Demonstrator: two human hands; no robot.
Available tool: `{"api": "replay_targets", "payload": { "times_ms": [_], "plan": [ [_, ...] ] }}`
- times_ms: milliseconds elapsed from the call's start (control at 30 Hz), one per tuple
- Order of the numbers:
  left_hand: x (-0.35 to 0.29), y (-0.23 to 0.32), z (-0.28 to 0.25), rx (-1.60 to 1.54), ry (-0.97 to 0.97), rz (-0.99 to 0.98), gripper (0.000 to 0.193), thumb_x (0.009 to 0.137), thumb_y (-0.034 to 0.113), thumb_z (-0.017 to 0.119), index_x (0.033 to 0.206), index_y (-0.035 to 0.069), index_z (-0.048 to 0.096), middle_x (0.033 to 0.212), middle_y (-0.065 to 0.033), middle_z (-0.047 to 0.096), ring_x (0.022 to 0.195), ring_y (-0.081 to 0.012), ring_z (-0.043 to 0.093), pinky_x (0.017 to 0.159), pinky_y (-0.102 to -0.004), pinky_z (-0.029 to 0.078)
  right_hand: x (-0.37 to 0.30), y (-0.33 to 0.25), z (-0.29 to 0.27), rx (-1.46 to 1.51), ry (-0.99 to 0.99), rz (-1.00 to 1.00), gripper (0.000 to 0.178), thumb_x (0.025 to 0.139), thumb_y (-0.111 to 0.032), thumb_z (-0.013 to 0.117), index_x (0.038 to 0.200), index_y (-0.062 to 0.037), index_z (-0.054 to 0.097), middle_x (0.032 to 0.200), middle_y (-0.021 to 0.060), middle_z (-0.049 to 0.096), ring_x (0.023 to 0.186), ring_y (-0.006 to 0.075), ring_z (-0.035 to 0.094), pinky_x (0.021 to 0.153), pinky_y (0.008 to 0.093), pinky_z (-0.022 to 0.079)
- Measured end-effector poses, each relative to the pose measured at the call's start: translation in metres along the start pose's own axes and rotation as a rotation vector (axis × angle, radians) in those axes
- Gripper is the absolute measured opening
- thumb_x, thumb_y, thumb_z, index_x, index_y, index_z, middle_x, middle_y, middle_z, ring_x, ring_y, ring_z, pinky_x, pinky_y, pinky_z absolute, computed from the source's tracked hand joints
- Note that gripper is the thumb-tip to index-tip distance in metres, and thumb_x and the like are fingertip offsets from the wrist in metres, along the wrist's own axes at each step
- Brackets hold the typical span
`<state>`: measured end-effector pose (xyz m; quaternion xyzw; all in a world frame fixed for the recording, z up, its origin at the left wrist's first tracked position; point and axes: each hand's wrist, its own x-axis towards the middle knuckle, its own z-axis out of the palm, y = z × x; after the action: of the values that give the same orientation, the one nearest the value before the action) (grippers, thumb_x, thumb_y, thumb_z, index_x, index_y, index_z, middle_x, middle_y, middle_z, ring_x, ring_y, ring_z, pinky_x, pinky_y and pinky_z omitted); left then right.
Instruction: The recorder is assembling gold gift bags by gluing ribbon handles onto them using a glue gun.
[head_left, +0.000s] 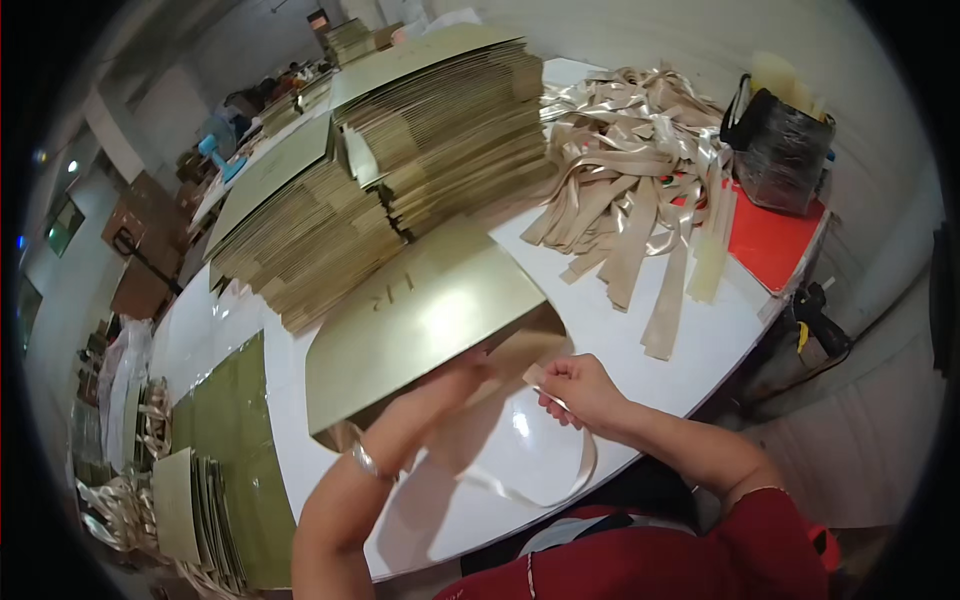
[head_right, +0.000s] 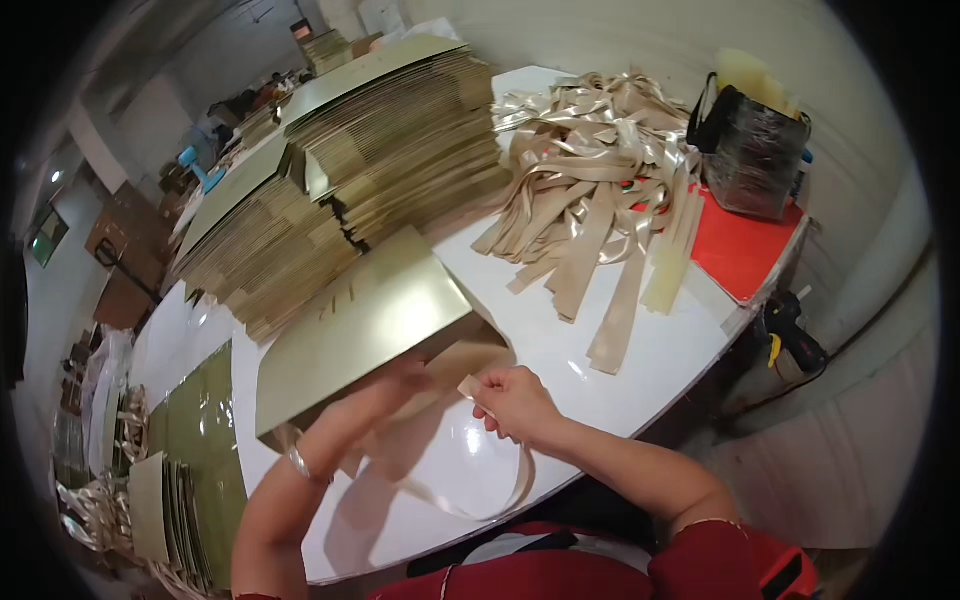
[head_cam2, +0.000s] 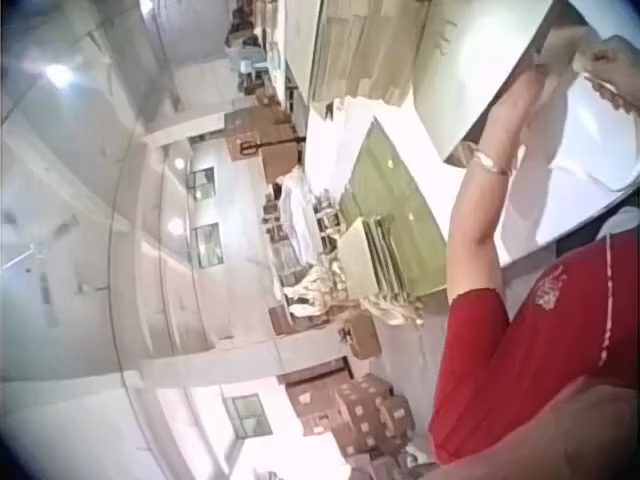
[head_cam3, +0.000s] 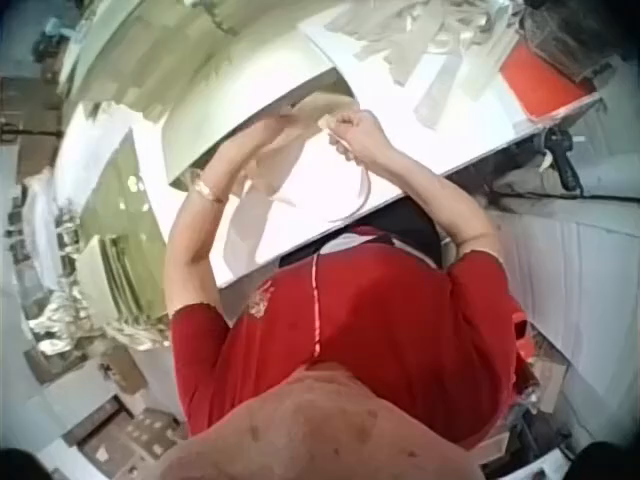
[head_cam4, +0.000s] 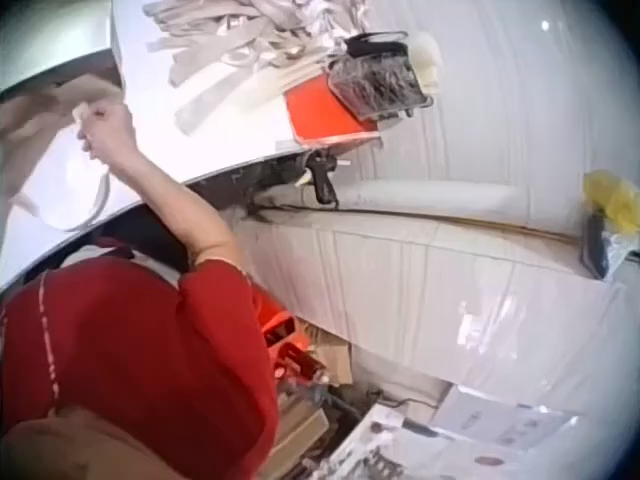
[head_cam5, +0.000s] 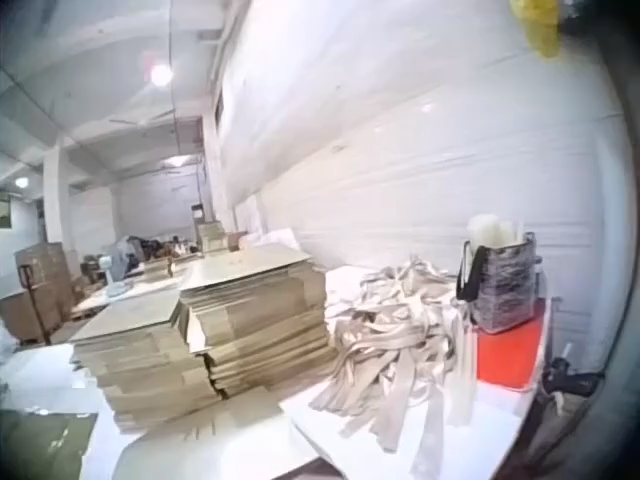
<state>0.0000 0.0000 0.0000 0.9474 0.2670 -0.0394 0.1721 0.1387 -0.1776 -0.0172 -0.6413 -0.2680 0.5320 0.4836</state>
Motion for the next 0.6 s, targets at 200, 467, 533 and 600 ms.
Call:
{"api": "replay_targets", "payload": {
  "times_ms": [200,467,533,600],
  "plan": [
    [0.015,0.022,-0.009,-0.417,-0.189,-0.118,0.039,0.077,0.032,0.068,0.104,0.004,0.064,0.089,-0.0057,0.064,0.081,-0.0146,0.059,0.076,-0.0263,0.044,-0.002,0.009,-0.007,0.09,0.129,-0.021,0.024,0.088,-0.026,0.06,0.086,-0.0017,0.058,0.069,0.004,0.06,0.05,0.0077,0.052,0.038,0.0215,0.037],
    [0.016,0.041,-0.019,-1.108,-0.266,-0.25,0.026,0.08,0.018,0.067,0.099,0.0,0.064,0.089,-0.0061,0.063,0.079,-0.0148,0.06,0.073,-0.0273,0.045,-0.004,0.01,0.003,0.056,0.343,-0.33,0.025,0.086,-0.024,0.062,0.08,-0.0007,0.06,0.064,0.0006,0.058,0.055,0.0055,0.05,0.048,0.0211,0.039],
    [0.016,0.046,-0.024,-1.17,-0.272,-0.246,0.026,0.08,0.018,0.067,0.099,0.001,0.064,0.089,-0.0061,0.063,0.078,-0.0142,0.06,0.071,-0.0262,0.045,0.004,0.015,0.008,0.08,0.389,-0.39,0.025,0.086,-0.024,0.062,0.08,-0.0004,0.06,0.064,0.0006,0.058,0.056,0.005,0.049,0.049,0.0207,0.039],
    [0.011,0.058,-0.031,-1.257,-0.219,-0.245,0.023,0.08,0.017,0.066,0.097,0.001,0.063,0.087,-0.006,0.063,0.075,-0.0134,0.059,0.065,-0.0249,0.045,0.01,0.018,0.014,0.1,0.436,-0.447,0.025,0.086,-0.024,0.062,0.081,-0.0001,0.06,0.064,0.0006,0.057,0.056,0.0044,0.049,0.049,0.0202,0.038]
  ]
}}
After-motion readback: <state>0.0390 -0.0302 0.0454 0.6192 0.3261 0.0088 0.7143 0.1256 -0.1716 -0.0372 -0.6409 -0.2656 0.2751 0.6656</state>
